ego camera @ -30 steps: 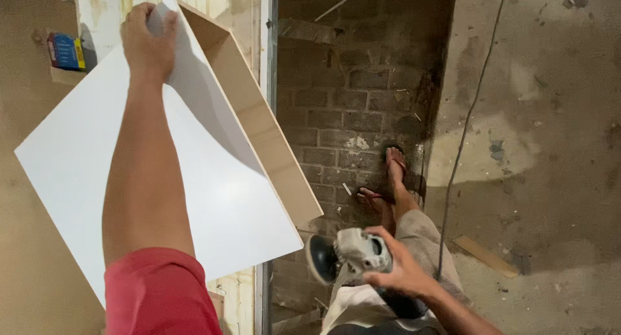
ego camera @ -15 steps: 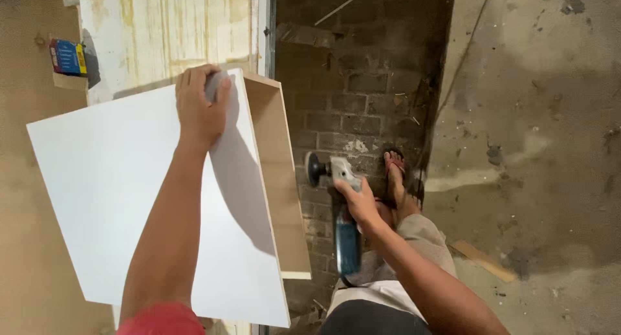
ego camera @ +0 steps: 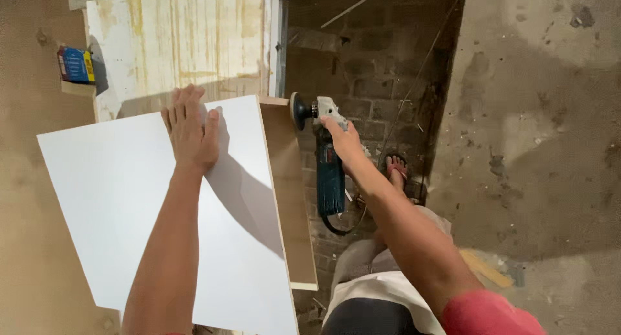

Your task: The person uses an electric sander to smooth the edges and surfaces of a white rectangular board. They hold the board with one hand while operating the sander with the other, moving it along the edges and flipping the board to work on different sides.

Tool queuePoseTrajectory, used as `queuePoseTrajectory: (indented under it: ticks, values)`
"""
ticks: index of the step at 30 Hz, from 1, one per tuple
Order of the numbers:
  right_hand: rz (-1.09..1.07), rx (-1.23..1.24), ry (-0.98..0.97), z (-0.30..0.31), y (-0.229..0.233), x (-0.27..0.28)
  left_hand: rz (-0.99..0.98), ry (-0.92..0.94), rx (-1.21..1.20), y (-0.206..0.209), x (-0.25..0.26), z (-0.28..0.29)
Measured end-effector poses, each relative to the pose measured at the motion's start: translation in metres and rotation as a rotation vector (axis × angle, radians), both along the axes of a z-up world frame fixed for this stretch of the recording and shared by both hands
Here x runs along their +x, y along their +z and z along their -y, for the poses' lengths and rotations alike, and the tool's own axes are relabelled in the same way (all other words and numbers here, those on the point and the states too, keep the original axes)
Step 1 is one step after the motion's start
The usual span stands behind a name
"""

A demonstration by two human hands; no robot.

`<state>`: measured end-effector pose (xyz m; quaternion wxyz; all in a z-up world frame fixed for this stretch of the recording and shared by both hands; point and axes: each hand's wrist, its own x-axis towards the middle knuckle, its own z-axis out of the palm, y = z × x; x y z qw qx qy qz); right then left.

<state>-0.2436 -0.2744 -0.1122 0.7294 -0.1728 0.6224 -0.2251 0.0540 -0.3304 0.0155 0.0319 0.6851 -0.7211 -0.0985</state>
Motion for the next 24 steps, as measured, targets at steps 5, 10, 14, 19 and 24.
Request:
queuePoseTrajectory:
  ticks: [5,10,14,19,24]
  values:
    - [0.026,0.039,0.021,0.016,-0.022,0.008,0.04,0.016,0.001,-0.003,-0.001,0.002]
    - [-0.02,0.043,0.071,0.004,-0.007,0.006,0.021,0.003,-0.023,-0.005,-0.002,-0.004]
    - [0.008,0.004,0.031,-0.024,-0.001,0.009,0.008,-0.016,-0.039,-0.006,0.002,-0.006]
    - [-0.118,-0.046,-0.078,-0.068,0.016,0.029,0.015,-0.071,-0.087,-0.004,0.003,-0.008]
    - [0.004,0.112,-0.181,-0.122,0.022,0.026,-0.13,-0.079,-0.082,0.009,-0.005,-0.017]
